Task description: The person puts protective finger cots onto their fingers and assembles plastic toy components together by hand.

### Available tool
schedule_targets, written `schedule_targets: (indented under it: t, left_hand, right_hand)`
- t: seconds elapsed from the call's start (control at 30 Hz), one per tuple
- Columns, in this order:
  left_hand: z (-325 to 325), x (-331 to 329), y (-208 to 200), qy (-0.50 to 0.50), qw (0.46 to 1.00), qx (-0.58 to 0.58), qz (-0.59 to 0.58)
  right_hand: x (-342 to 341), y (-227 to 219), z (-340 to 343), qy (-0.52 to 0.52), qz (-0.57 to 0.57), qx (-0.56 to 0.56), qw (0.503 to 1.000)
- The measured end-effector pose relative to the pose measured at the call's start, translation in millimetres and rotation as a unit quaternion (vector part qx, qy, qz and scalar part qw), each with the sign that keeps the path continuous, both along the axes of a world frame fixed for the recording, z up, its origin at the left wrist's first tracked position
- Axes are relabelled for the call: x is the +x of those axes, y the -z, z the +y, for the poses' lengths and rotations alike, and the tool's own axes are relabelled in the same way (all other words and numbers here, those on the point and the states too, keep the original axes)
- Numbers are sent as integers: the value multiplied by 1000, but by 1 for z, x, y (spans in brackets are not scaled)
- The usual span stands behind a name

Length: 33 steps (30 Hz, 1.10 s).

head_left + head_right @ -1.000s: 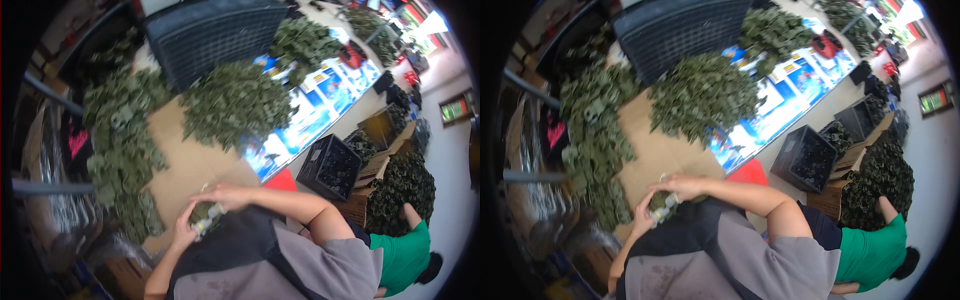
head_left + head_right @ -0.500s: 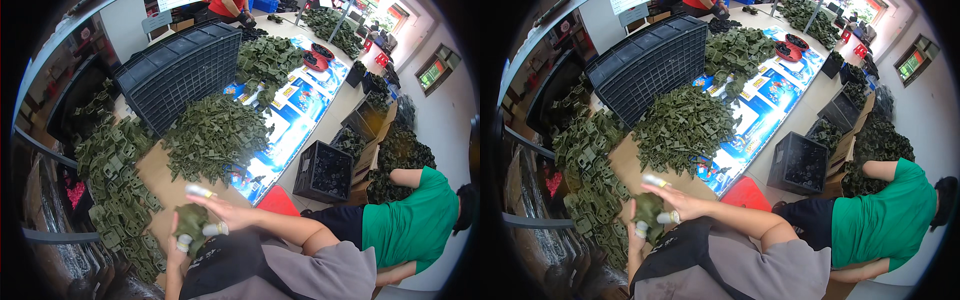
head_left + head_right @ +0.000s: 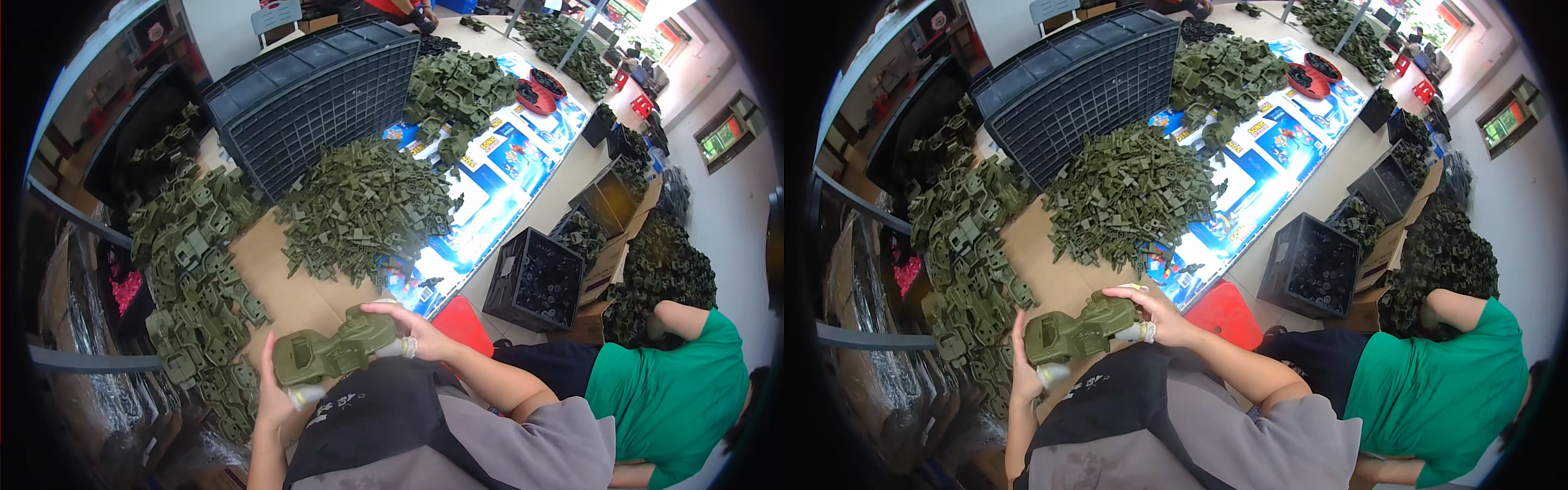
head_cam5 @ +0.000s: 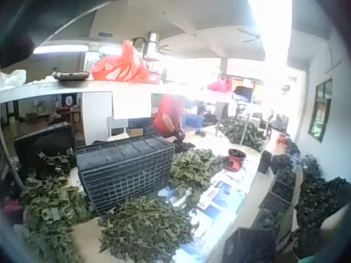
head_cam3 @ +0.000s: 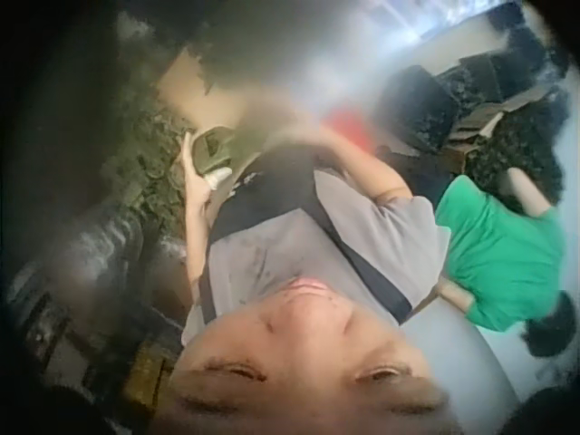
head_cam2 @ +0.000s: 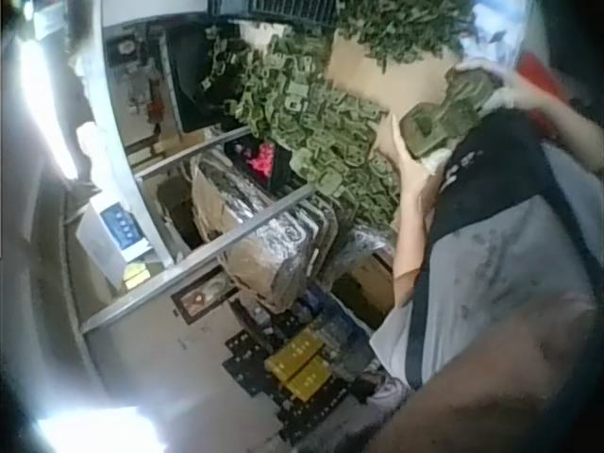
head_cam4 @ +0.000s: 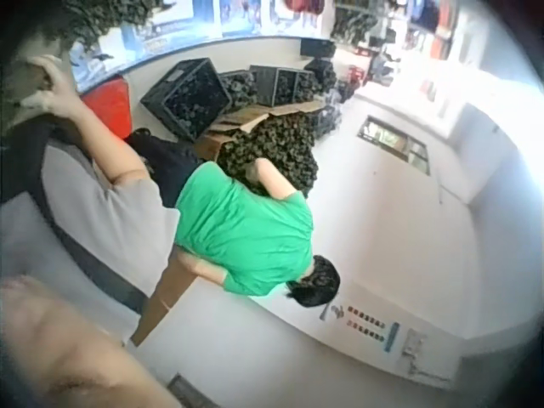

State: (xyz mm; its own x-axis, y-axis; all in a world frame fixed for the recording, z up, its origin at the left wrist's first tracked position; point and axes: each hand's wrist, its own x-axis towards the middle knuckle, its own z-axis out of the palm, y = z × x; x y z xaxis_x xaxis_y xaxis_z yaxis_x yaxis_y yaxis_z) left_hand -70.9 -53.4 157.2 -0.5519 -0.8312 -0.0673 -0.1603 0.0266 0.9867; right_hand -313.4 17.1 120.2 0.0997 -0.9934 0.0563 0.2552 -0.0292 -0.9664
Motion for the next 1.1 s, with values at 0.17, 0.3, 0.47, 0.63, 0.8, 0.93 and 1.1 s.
schedule_targets:
  t: [0.17, 0.3, 0.47, 0.63, 0.8, 0.93, 1.1]
  left_hand:
    - [14, -6, 11, -38, 998, 47, -9]
    - [21, -8, 34, -21, 992, 97, 78]
    - [12, 19, 80, -101, 987, -63, -110]
    - [7, 40, 89, -56, 977, -66, -197]
    - [34, 67, 97, -186, 948, -51, -253]
    - [44, 94, 116, -232, 917, -92, -312]
    - [56, 121, 116, -312, 898, -32, -308]
  right_hand:
    - [0, 5, 13, -15, 32, 38, 999]
    - [-12, 9, 19, 0, 73, 61, 995]
    - [-82, 70, 4, 445, -161, 104, 875]
    - [-317, 215, 75, 556, -327, 198, 738]
    - [-306, 201, -18, 522, -130, 229, 811]
    - [-365, 177, -35, 490, 67, 218, 841]
    - [-350, 161, -99, 365, 258, 278, 850]
